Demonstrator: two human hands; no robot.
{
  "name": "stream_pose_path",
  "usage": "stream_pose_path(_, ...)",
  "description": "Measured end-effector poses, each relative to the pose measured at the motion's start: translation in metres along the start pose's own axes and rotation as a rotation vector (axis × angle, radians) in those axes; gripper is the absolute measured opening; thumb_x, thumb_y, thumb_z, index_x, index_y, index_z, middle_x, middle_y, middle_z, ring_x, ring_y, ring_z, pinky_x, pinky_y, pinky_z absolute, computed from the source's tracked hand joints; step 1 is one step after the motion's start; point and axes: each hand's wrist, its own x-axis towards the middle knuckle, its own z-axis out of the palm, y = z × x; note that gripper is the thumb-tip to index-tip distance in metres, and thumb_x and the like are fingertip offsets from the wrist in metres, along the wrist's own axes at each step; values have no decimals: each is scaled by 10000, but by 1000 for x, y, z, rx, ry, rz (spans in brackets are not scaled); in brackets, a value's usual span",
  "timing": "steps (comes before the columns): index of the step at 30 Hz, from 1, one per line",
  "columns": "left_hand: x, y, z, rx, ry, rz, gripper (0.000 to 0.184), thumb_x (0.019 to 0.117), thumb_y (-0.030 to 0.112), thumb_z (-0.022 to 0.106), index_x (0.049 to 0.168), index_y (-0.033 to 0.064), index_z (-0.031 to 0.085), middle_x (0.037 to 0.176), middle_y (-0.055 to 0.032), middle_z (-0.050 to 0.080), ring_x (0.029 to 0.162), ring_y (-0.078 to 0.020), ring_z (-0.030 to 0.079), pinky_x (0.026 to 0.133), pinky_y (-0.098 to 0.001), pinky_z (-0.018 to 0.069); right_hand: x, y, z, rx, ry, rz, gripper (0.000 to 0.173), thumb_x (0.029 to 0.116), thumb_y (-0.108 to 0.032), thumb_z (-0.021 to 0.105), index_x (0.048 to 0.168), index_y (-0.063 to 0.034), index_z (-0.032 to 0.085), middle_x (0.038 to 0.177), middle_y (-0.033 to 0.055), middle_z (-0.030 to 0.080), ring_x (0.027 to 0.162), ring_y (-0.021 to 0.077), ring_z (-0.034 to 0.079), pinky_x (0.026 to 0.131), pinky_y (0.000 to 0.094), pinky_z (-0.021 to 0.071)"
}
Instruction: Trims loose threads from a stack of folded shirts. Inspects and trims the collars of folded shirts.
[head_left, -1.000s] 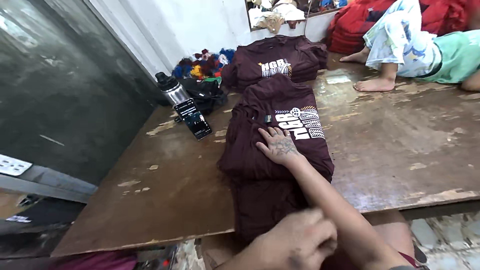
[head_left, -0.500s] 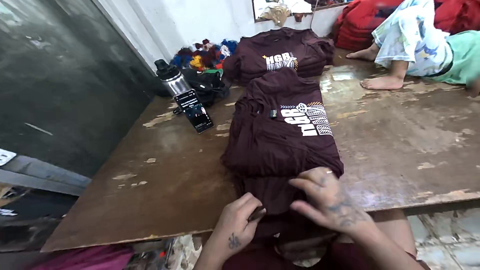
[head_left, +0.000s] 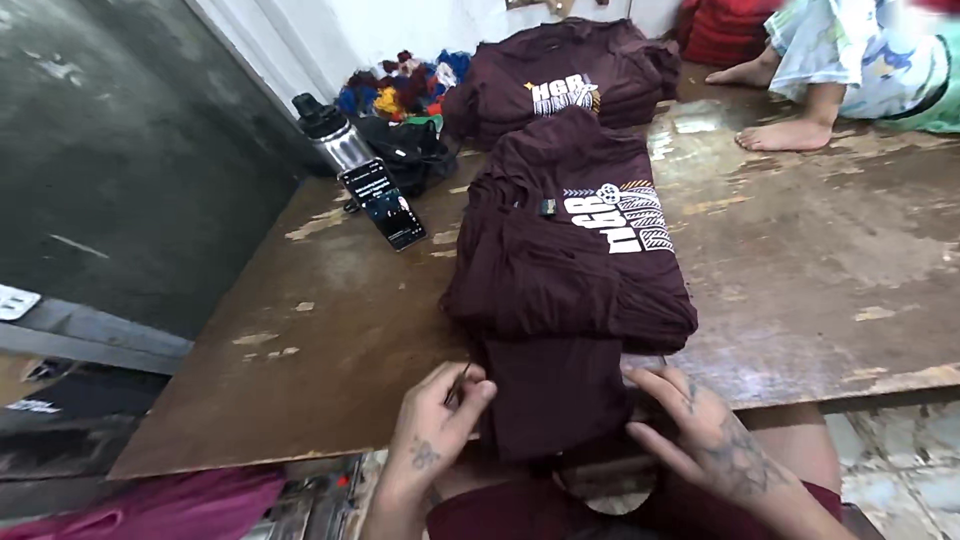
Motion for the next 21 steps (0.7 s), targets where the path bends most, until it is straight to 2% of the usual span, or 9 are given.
stream_pose_path(1,8,8,3,32,-26,-65,444,956,341,659,1203,-27,685,1046,-175,703,891,-282,667,798,-470,543,4,1,6,1,0,-26,440,985,-358,587,1306,-65,653,1058,158,714,923,259,713,803,378,596)
stream_pose_path(3,10,5,10,122,-226,-119,381,972,267,677,1174,-56,679,1024,-241,702,941,-391,688,863,-592,531,-5,2,11,20,19,-112,220,970,-230,597,1012,-73,745,861,91,710,802,210,703,742,319,593)
stream_pose_path(5,-7,-19,-3,146,-491,2,271,972,253,670,970,-12,726,834,-181,704,794,-335,703,747,-568,558,-19,-7,-21,108,-116,-74,182,962,-147,598,848,-77,721,754,59,688,714,162,685,689,278,581)
stream_pose_path(7,-34,-41,-19,61,-648,221,348,987,364,639,826,70,732,685,-62,669,629,-182,657,589,-417,536,-17,-18,-67,298,-359,23,225,948,-80,610,810,44,737,757,159,731,703,251,733,692,374,607)
stream_pose_path(10,-39,-14,-9,-183,-361,551,343,1006,439,606,918,136,743,771,45,708,679,12,637,623,-173,539,-24,-14,-74,375,-517,-23,236,974,-107,592,835,37,718,764,163,717,710,255,721,677,393,592)
stream_pose_path(13,-11,18,33,-4,-228,595,456,890,536,695,1053,110,707,839,-30,707,670,-148,668,557,-360,554,-19,-13,-50,224,-387,-199,372,1048,-295,536,775,-82,671,668,56,652,665,183,670,716,346,561)
stream_pose_path(15,-1,21,46,63,-337,509,323,862,327,777,1035,64,705,831,-97,719,700,-255,709,594,-489,560,-8,-15,-48,189,-222,-254,539,1080,-438,449,669,-108,561,576,38,530,621,172,596,859,332,511)
stream_pose_path(18,5,11,46,-59,-245,557,155,956,195,638,915,61,705,816,-69,658,724,-158,646,647,-320,547,1,-10,-51,122,-26,-206,393,1080,-415,471,861,-132,634,727,32,574,786,156,624,1006,337,481)
stream_pose_path(21,10,26,43,-43,-199,567,175,993,137,556,941,12,667,849,-120,640,748,-214,650,662,-362,555,21,-12,-30,17,6,-162,442,1063,-520,433,1223,-172,653,955,49,665,892,178,658,859,351,540)
